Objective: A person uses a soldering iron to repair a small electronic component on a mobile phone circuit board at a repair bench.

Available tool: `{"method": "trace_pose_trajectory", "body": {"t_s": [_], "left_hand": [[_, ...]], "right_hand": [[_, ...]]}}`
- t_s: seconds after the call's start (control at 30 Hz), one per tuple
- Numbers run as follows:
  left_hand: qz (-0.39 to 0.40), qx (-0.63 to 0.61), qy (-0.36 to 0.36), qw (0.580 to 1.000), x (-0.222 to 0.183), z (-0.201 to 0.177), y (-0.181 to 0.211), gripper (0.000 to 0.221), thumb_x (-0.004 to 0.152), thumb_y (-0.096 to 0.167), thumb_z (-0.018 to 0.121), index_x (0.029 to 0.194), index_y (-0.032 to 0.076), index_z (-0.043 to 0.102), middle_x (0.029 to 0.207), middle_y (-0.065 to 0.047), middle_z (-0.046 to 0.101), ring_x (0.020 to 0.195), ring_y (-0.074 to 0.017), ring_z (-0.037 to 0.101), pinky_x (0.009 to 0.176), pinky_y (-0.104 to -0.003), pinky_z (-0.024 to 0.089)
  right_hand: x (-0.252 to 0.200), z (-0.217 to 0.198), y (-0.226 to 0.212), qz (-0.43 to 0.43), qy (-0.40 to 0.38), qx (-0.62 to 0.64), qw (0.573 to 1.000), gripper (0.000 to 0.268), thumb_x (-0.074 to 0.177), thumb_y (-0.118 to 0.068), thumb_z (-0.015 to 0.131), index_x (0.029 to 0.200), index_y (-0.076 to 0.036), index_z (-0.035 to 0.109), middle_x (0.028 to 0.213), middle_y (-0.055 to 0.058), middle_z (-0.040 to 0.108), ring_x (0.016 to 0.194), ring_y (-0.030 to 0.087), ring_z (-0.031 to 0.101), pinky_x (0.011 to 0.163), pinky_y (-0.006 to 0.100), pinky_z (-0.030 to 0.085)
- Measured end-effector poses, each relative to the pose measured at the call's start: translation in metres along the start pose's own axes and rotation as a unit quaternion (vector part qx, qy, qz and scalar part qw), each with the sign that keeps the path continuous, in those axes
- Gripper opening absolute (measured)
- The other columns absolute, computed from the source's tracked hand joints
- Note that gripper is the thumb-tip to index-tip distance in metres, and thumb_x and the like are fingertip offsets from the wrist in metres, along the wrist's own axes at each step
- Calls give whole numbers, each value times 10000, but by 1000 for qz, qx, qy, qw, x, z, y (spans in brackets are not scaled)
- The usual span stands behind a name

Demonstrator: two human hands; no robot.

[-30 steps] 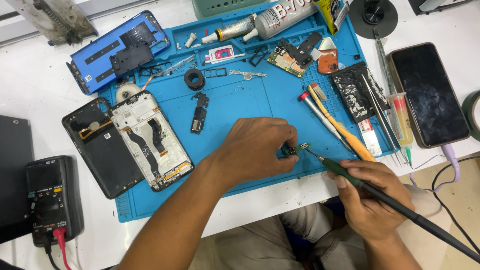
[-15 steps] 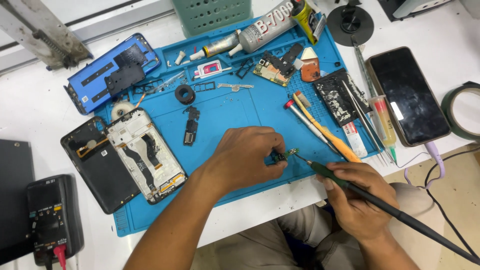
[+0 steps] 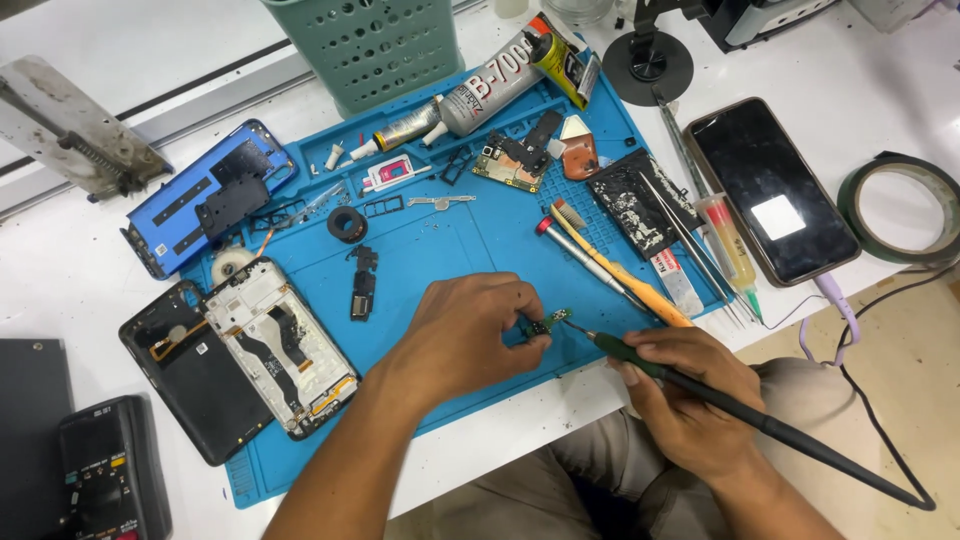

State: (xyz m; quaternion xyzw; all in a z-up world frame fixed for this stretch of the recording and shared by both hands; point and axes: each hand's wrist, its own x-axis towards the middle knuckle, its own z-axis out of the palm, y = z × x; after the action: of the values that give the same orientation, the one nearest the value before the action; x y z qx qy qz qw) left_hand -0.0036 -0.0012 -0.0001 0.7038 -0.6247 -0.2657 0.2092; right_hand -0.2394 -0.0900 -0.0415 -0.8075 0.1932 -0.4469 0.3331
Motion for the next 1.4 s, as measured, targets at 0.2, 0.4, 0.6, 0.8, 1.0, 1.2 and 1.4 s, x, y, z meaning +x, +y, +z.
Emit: {"method": "trace_pose_trajectory", "body": {"t_s": [0.2, 0.4, 0.6, 0.8, 1.0, 1.2, 1.4], "left_hand": [[-15, 5, -12, 1000, 0, 0, -1, 206, 870, 371, 744, 988, 201, 744, 868, 48, 691, 780, -185, 651, 586, -416, 451], [-8, 18, -16, 1000, 1, 2, -4, 214, 876, 386, 714, 981, 201, 741, 892, 52, 700, 789, -187, 660, 551, -419, 452], [0, 18, -18, 1000, 0, 0, -2, 178, 876, 362, 700, 924, 191, 718, 864, 53, 694, 778, -182, 648, 529, -404, 439], [4, 18, -17, 1000, 0, -2, -1, 152, 872, 342, 697, 895, 193, 716, 831, 57, 682, 764, -170, 631, 520, -394, 426], [7, 19, -6, 1000, 0, -1, -2, 134, 863, 337, 703, 860, 204, 691, 807, 60, 667, 744, -171, 620, 514, -397, 410], [-2, 20, -10, 1000, 0, -2, 0, 135, 860, 338, 691, 858, 204, 694, 811, 63, 673, 757, -174, 629, 519, -403, 414], [4, 16, -5, 1000, -1, -1, -2, 135, 859, 342, 697, 872, 207, 698, 817, 63, 671, 754, -175, 626, 530, -407, 422]], "right_hand": [[-2, -1, 0, 12, -12, -14, 1000, 181, 867, -83, 767, 958, 14, 645, 970, 223, 741, 915, 311, 793, 844, 393, 677], [-7, 1, 1, 24, -2, -20, 1000, 172, 867, -61, 768, 945, 31, 645, 944, 223, 734, 914, 335, 784, 839, 395, 664], [-12, 2, 4, 18, 2, -11, 1000, 175, 912, -55, 742, 975, 49, 618, 971, 251, 705, 949, 368, 769, 862, 428, 669], [-12, 3, 4, 18, 5, -14, 1000, 160, 906, -45, 747, 958, 54, 632, 954, 241, 706, 936, 366, 769, 867, 427, 660], [-12, 3, 4, 12, 0, -21, 1000, 161, 901, -45, 762, 955, 47, 640, 952, 228, 719, 937, 358, 777, 870, 413, 660], [-11, 4, 4, 19, 2, -11, 1000, 169, 899, -48, 761, 966, 50, 640, 961, 233, 714, 939, 351, 775, 880, 414, 669], [-12, 3, 5, 11, -1, -17, 1000, 170, 893, -39, 770, 968, 44, 642, 961, 226, 719, 936, 348, 778, 872, 403, 664]]}}
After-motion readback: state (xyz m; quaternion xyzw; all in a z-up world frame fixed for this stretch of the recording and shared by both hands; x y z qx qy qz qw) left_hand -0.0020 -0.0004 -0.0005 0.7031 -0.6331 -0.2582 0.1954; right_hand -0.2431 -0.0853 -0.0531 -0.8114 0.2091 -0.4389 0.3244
